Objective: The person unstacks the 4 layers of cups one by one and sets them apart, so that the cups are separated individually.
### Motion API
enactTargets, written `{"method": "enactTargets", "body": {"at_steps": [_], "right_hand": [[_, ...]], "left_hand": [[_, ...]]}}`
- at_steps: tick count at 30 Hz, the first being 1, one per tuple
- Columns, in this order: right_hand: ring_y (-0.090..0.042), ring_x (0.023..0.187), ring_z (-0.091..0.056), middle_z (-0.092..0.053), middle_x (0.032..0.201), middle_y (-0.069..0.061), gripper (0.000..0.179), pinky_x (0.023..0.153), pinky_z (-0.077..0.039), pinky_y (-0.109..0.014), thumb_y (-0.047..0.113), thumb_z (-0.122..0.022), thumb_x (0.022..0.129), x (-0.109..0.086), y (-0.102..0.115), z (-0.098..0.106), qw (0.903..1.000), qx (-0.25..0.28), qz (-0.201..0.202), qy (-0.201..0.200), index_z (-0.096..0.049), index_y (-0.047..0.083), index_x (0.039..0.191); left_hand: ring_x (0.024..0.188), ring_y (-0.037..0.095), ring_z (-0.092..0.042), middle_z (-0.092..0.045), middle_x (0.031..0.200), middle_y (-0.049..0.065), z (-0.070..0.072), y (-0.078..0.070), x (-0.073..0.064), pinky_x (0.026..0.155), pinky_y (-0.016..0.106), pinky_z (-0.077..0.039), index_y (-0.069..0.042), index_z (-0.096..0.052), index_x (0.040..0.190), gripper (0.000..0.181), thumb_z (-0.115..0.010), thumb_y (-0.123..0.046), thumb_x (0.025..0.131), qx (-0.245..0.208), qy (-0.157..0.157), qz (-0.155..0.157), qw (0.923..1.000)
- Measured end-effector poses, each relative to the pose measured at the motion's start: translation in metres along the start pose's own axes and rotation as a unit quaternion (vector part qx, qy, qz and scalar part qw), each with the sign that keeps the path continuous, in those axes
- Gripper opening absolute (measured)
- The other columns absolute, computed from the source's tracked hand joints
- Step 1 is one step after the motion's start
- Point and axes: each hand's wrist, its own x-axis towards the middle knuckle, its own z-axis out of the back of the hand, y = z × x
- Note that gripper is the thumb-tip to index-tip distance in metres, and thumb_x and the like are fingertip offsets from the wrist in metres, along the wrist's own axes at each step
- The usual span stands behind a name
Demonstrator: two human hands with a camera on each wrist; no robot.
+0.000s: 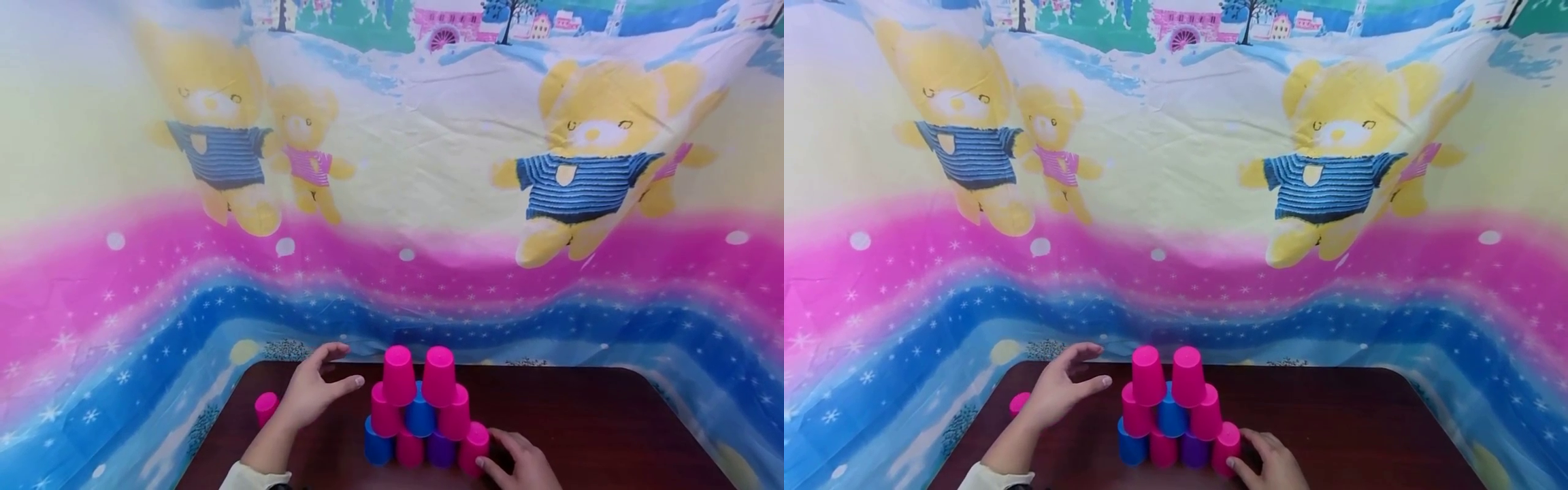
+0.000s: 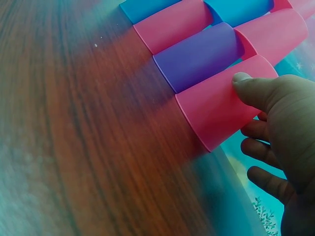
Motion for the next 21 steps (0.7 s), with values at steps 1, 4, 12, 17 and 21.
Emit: {"method": "enactTargets", "body": {"at_steps": [1,4,12,17,21], "right_hand": [[-0.019,0.098,-0.065,-0.067,0.107,0.002,0.062,0.075,-0.056,-0.037,0.064,-0.071,0.074,0.0,0.0,0.0,1.0,-0.001,-0.001,0.0,-0.065,0.022,0.119],[-0.019,0.098,-0.065,-0.067,0.107,0.002,0.062,0.075,-0.056,-0.037,0.064,-0.07,0.074,0.0,-0.001,-0.001,1.0,0.0,0.001,-0.001,-0.065,0.022,0.12],[-0.016,0.096,-0.065,-0.066,0.105,0.004,0.06,0.073,-0.056,-0.034,0.063,-0.071,0.074,-0.001,-0.003,0.0,0.9999,0.0,0.013,-0.008,-0.065,0.023,0.119],[-0.016,0.096,-0.065,-0.066,0.105,0.004,0.06,0.073,-0.056,-0.033,0.064,-0.069,0.076,0.0,-0.005,0.0,0.9996,-0.002,0.028,-0.006,-0.064,0.023,0.119],[-0.017,0.097,-0.065,-0.066,0.106,0.003,0.06,0.075,-0.056,-0.034,0.063,-0.069,0.076,0.0,-0.006,0.001,0.9995,-0.003,0.031,-0.005,-0.064,0.022,0.12]], "left_hand": [[0.117,0.021,-0.055,-0.057,0.128,-0.009,-0.003,-0.001,0.001,0.094,0.04,-0.049,-0.034,-0.059,0.12,0.059,-0.084,-0.047,0.069,-0.002,0.005,-0.004,1.0],[0.119,0.019,-0.053,-0.058,0.128,-0.009,-0.011,-0.005,0.003,0.098,0.043,-0.046,-0.034,-0.059,0.121,0.059,-0.084,-0.047,0.069,-0.008,0.011,-0.013,0.9998],[0.123,0.021,-0.051,-0.059,0.126,-0.008,-0.03,-0.013,0.01,0.103,0.048,-0.041,-0.028,-0.058,0.124,0.062,-0.082,-0.048,0.071,-0.008,0.035,-0.034,0.9988],[0.121,0.017,-0.051,-0.058,0.127,-0.008,-0.037,-0.021,0.008,0.101,0.047,-0.044,-0.03,-0.056,0.124,0.059,-0.082,-0.045,0.073,0.001,0.049,-0.03,0.9983],[0.12,0.018,-0.051,-0.058,0.126,-0.008,-0.043,-0.024,0.009,0.099,0.049,-0.045,-0.029,-0.057,0.124,0.059,-0.083,-0.042,0.073,-0.003,0.056,-0.037,0.9977]]}}
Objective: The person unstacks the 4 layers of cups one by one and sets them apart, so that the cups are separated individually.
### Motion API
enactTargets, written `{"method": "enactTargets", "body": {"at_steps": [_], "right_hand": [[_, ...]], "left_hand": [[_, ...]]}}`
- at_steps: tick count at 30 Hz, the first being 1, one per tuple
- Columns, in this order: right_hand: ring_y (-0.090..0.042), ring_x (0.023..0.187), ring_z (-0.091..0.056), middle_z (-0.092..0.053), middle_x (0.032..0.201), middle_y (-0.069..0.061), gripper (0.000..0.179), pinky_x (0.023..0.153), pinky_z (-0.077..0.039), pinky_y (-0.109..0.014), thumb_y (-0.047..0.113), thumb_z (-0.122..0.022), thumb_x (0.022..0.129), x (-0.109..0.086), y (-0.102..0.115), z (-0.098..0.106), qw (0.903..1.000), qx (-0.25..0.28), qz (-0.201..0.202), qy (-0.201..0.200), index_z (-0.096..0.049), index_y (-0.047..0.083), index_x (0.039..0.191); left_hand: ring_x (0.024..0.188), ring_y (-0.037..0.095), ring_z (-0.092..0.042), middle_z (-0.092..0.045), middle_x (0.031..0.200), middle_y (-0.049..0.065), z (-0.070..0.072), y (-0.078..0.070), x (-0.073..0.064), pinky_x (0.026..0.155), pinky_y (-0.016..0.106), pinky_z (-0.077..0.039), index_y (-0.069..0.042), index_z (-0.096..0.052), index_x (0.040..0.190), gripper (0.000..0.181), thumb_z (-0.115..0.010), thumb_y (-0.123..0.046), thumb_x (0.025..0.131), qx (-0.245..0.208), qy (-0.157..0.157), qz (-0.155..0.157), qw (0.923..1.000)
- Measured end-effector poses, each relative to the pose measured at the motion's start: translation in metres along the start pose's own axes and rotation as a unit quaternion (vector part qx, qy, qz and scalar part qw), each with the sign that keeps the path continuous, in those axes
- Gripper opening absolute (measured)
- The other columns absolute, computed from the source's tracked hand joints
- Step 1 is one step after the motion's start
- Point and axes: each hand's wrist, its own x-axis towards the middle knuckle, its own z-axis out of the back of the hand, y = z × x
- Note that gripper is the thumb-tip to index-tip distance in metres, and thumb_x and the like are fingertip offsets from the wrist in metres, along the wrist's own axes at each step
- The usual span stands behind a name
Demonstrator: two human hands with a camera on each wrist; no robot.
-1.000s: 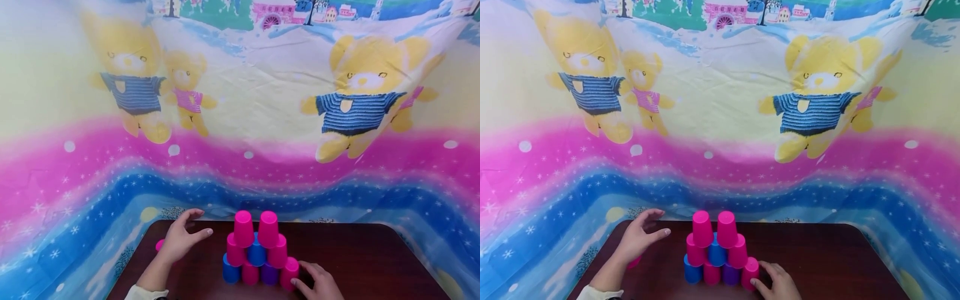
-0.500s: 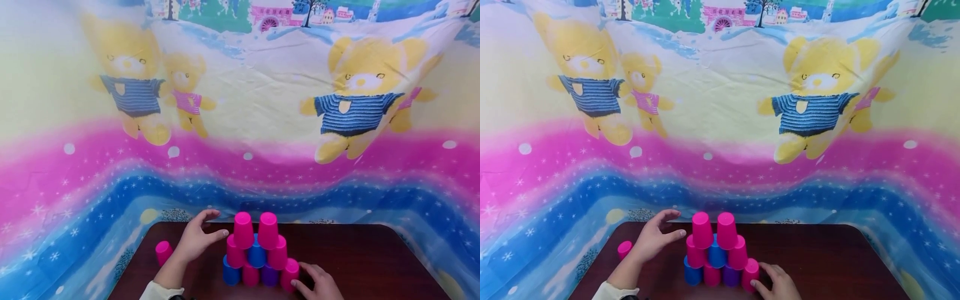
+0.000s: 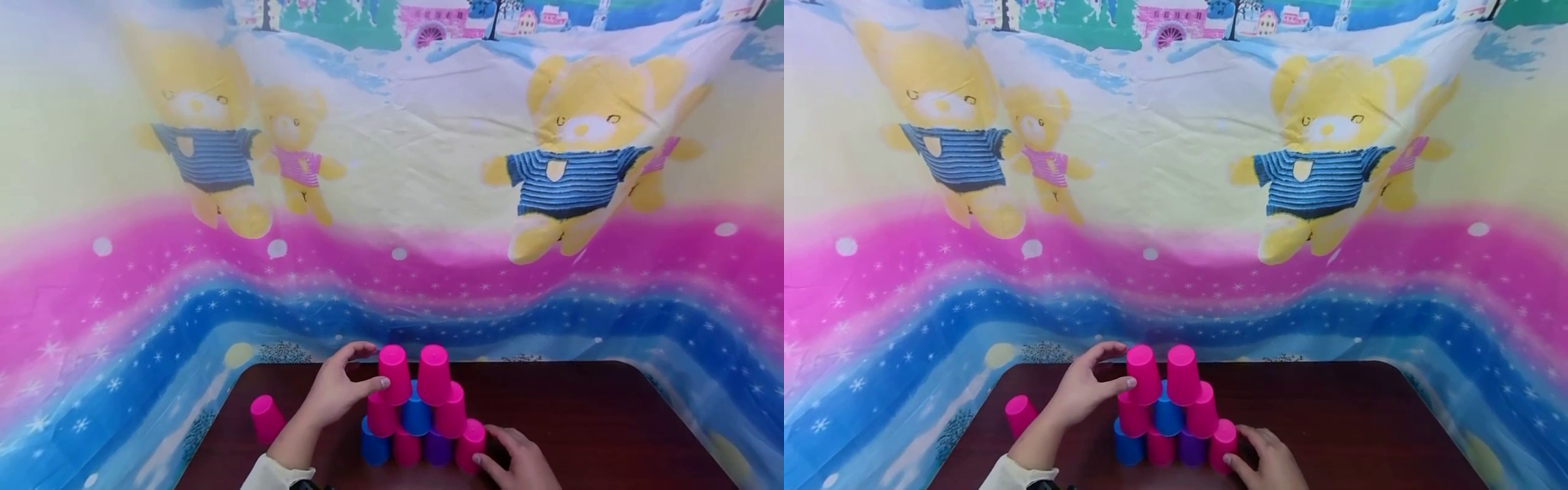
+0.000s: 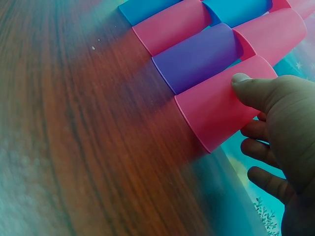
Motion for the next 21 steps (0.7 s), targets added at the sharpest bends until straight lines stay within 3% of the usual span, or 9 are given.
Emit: {"method": "enactTargets", "body": {"at_steps": [7,12,21], "right_hand": [[-0.015,0.095,-0.066,-0.066,0.103,0.004,0.058,0.074,-0.056,-0.034,0.061,-0.07,0.076,0.0,-0.001,-0.002,0.9999,-0.001,0.009,-0.008,-0.064,0.022,0.119],[-0.018,0.096,-0.065,-0.066,0.105,0.001,0.059,0.074,-0.056,-0.035,0.061,-0.071,0.077,0.001,-0.001,-0.001,1.0,0.002,0.004,0.004,-0.064,0.021,0.119],[-0.017,0.096,-0.065,-0.066,0.105,0.002,0.06,0.074,-0.056,-0.034,0.062,-0.07,0.077,0.0,-0.002,-0.001,1.0,0.0,0.005,0.0,-0.064,0.021,0.119]], "left_hand": [[0.114,0.022,-0.055,-0.059,0.12,-0.011,-0.009,-0.001,0.001,0.087,0.043,-0.051,-0.038,-0.056,0.123,0.059,-0.082,-0.051,0.071,0.016,0.014,-0.006,0.9998],[0.106,0.019,-0.059,-0.06,0.118,-0.007,-0.015,-0.001,0.002,0.081,0.036,-0.053,-0.035,-0.056,0.125,0.061,-0.082,-0.048,0.072,-0.001,0.026,-0.001,0.9997],[0.102,0.017,-0.06,-0.062,0.113,-0.007,-0.02,-0.001,0.003,0.081,0.036,-0.053,-0.031,-0.057,0.124,0.059,-0.083,-0.045,0.073,-0.026,0.032,-0.001,0.9991]]}}
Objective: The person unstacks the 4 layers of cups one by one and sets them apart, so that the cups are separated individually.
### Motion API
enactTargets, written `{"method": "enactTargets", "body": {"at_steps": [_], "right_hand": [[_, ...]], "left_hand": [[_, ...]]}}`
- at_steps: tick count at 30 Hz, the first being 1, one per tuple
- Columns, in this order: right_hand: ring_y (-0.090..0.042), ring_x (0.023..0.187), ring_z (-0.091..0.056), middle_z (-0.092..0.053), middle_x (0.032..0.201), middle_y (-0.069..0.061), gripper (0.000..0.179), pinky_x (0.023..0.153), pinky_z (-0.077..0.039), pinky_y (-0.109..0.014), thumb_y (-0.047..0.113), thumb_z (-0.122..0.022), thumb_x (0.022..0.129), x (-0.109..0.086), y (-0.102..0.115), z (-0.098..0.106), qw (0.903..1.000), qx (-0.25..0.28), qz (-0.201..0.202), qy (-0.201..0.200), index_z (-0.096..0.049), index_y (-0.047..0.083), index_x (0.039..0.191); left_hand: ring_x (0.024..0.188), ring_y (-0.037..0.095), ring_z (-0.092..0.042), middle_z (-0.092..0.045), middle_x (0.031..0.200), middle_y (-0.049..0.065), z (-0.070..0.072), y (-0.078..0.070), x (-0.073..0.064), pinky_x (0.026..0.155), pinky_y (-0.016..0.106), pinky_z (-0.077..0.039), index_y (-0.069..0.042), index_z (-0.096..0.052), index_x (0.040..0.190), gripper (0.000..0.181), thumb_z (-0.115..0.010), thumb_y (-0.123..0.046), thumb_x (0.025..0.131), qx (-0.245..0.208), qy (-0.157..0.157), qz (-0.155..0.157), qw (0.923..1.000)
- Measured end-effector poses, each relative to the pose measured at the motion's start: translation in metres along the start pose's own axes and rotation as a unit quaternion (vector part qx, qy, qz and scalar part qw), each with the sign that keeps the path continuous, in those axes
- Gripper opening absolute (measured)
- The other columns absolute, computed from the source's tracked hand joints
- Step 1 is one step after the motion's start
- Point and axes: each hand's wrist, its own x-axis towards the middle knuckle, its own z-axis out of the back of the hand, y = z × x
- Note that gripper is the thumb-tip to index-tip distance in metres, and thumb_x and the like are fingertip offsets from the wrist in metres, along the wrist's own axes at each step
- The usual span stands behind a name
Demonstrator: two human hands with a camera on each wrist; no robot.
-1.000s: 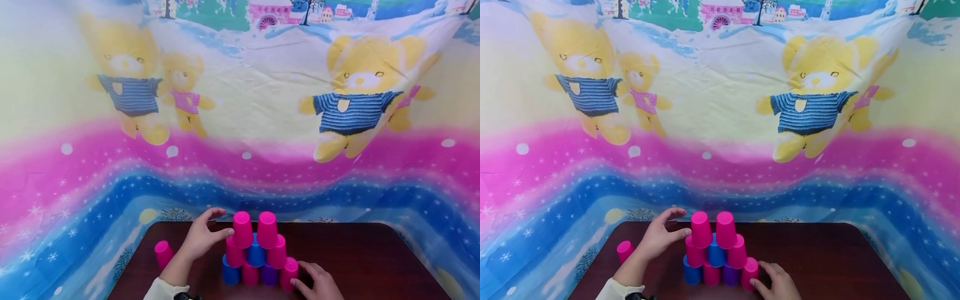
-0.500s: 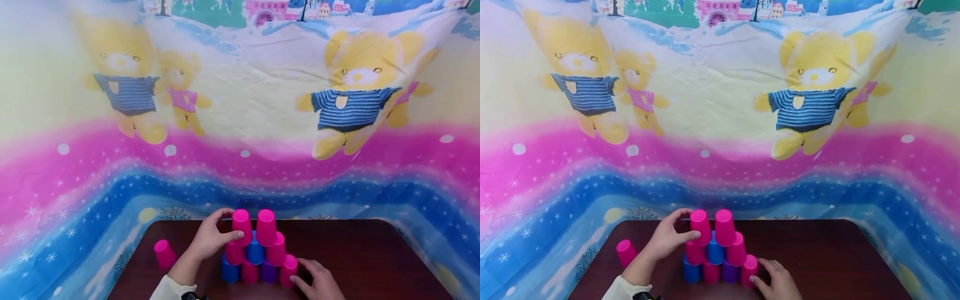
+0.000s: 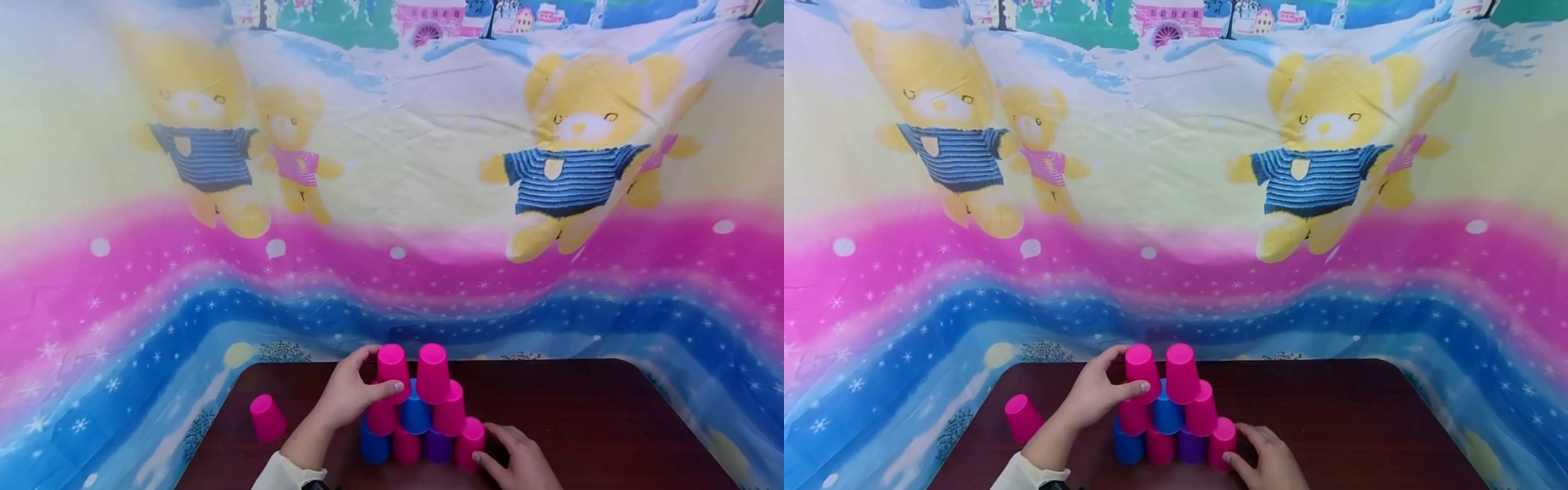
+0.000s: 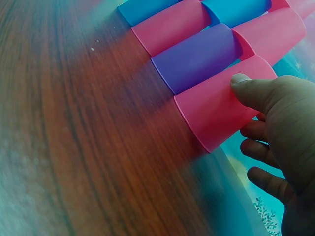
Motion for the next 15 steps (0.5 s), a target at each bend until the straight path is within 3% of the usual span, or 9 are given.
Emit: {"method": "enactTargets", "body": {"at_steps": [9,15], "right_hand": [[-0.018,0.097,-0.065,-0.066,0.105,0.002,0.061,0.075,-0.056,-0.036,0.064,-0.068,0.077,-0.002,0.0,-0.001,1.0,-0.004,0.0,0.003,-0.064,0.02,0.119],[-0.019,0.097,-0.065,-0.067,0.106,0.001,0.06,0.075,-0.056,-0.037,0.063,-0.069,0.077,-0.001,0.0,0.0,1.0,-0.001,-0.002,0.0,-0.065,0.02,0.119]], "left_hand": [[0.108,0.019,-0.057,-0.062,0.114,-0.009,0.005,-0.001,-0.004,0.087,0.044,-0.051,-0.035,-0.059,0.121,0.056,-0.082,-0.048,0.072,0.016,-0.028,-0.012,0.9994],[0.108,0.022,-0.057,-0.061,0.116,-0.007,0.013,0.0,-0.005,0.083,0.038,-0.053,-0.034,-0.058,0.123,0.057,-0.082,-0.046,0.072,0.012,-0.03,0.003,0.9995]]}}
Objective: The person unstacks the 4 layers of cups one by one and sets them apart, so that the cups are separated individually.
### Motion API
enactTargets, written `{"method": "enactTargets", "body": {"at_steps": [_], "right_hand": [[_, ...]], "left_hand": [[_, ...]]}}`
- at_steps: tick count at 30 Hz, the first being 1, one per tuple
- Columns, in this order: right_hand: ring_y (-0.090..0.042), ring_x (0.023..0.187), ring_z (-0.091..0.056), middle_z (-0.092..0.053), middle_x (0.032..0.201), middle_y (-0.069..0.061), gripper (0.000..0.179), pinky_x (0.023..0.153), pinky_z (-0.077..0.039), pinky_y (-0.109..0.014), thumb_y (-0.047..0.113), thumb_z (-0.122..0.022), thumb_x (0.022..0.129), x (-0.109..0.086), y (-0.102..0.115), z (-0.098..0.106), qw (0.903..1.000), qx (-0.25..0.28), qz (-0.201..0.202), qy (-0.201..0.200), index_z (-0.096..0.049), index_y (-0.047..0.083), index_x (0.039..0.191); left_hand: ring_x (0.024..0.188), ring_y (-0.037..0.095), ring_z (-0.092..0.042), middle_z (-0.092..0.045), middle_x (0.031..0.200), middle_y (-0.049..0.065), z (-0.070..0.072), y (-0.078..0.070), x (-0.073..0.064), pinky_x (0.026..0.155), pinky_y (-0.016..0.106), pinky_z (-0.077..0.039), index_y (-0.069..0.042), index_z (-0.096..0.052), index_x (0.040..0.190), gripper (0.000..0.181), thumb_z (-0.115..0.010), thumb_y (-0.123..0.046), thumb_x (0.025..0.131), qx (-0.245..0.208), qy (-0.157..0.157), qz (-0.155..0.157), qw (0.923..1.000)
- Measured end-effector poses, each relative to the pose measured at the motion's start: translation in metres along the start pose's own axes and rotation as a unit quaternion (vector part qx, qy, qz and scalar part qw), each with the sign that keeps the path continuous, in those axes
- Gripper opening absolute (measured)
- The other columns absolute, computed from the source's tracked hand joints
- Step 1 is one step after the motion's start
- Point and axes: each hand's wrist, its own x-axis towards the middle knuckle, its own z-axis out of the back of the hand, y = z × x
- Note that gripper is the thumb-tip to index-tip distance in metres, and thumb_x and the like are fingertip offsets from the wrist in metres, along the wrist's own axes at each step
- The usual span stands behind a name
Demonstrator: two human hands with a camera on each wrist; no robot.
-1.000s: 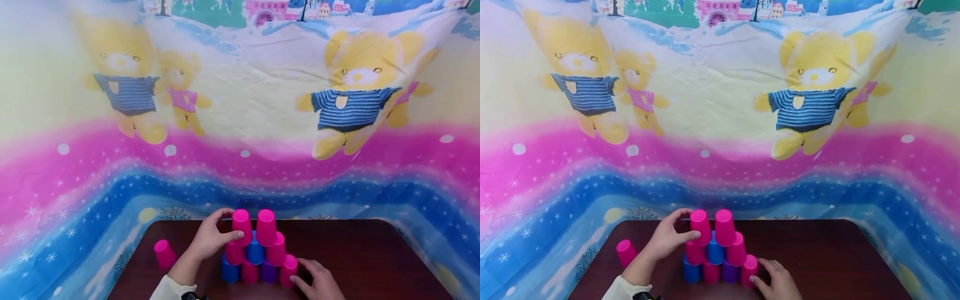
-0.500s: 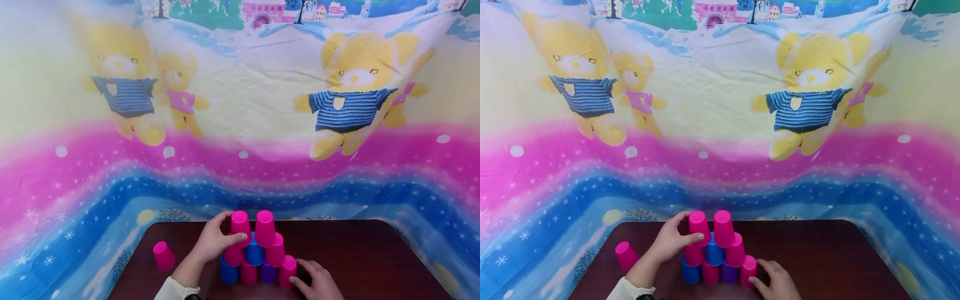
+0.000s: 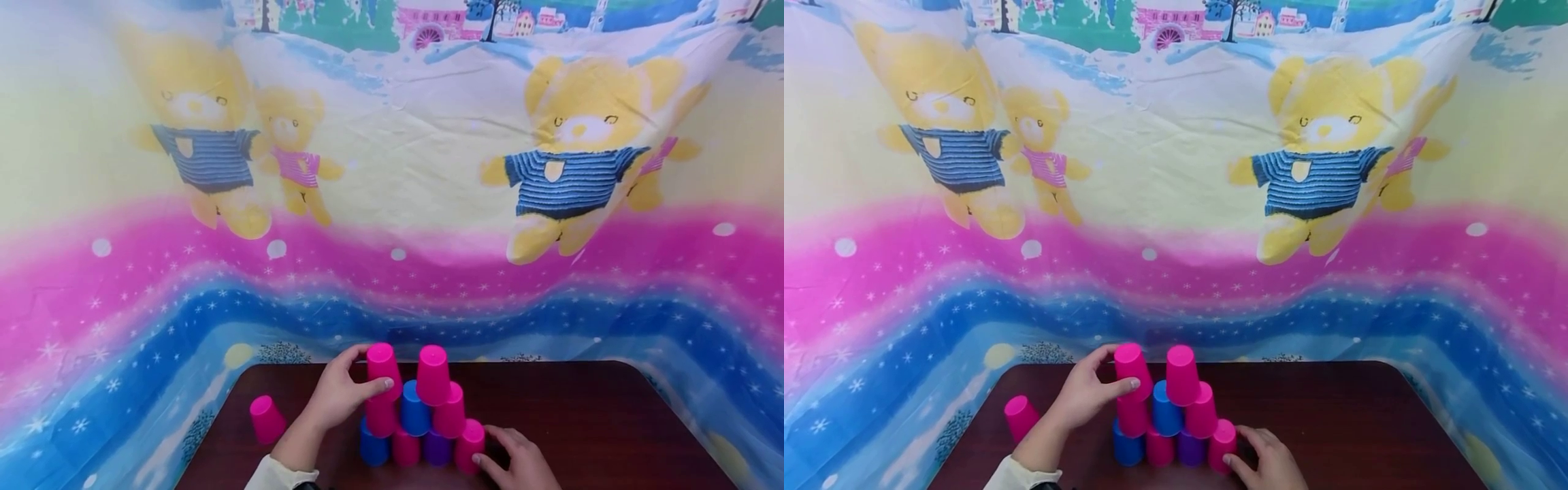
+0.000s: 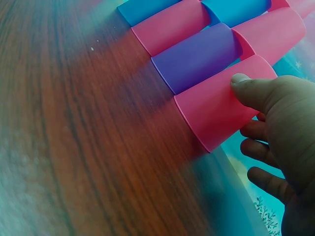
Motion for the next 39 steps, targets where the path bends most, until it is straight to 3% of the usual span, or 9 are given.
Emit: {"method": "enactTargets", "body": {"at_steps": [9,20,28,39], "right_hand": [[-0.019,0.098,-0.065,-0.067,0.107,0.0,0.062,0.075,-0.057,-0.037,0.064,-0.068,0.077,0.001,0.001,0.0,0.9999,0.001,-0.011,0.012,-0.065,0.02,0.12],[-0.019,0.098,-0.065,-0.067,0.107,0.0,0.062,0.074,-0.057,-0.035,0.064,-0.069,0.076,0.002,0.001,0.001,0.9997,0.008,-0.015,0.019,-0.064,0.02,0.12],[-0.019,0.097,-0.065,-0.067,0.106,0.0,0.06,0.074,-0.057,-0.035,0.062,-0.07,0.076,0.002,0.0,0.0,0.9999,0.005,-0.01,0.01,-0.064,0.021,0.119],[-0.016,0.095,-0.066,-0.067,0.103,0.003,0.057,0.074,-0.057,-0.035,0.061,-0.07,0.077,0.0,0.0,0.0,0.9999,-0.002,0.005,-0.014,-0.066,0.022,0.118]], "left_hand": [[0.108,0.023,-0.057,-0.06,0.116,-0.006,0.009,0.0,-0.003,0.081,0.036,-0.053,-0.034,-0.058,0.122,0.057,-0.082,-0.046,0.072,0.007,-0.007,0.01,0.9999],[0.103,0.018,-0.059,-0.063,0.111,-0.008,0.019,0.008,-0.009,0.083,0.037,-0.052,-0.033,-0.06,0.118,0.055,-0.086,-0.04,0.07,0.002,-0.047,0.01,0.9989],[0.1,0.021,-0.06,-0.063,0.11,-0.002,0.034,-0.023,-0.025,0.078,0.035,-0.053,-0.025,-0.061,0.121,0.052,-0.084,-0.031,0.075,-0.008,-0.048,0.036,0.9982],[0.101,0.022,-0.06,-0.064,0.109,-0.003,0.045,-0.001,-0.027,0.078,0.035,-0.053,-0.028,-0.059,0.121,0.056,-0.085,-0.034,0.072,0.008,-0.074,0.071,0.9947]]}}
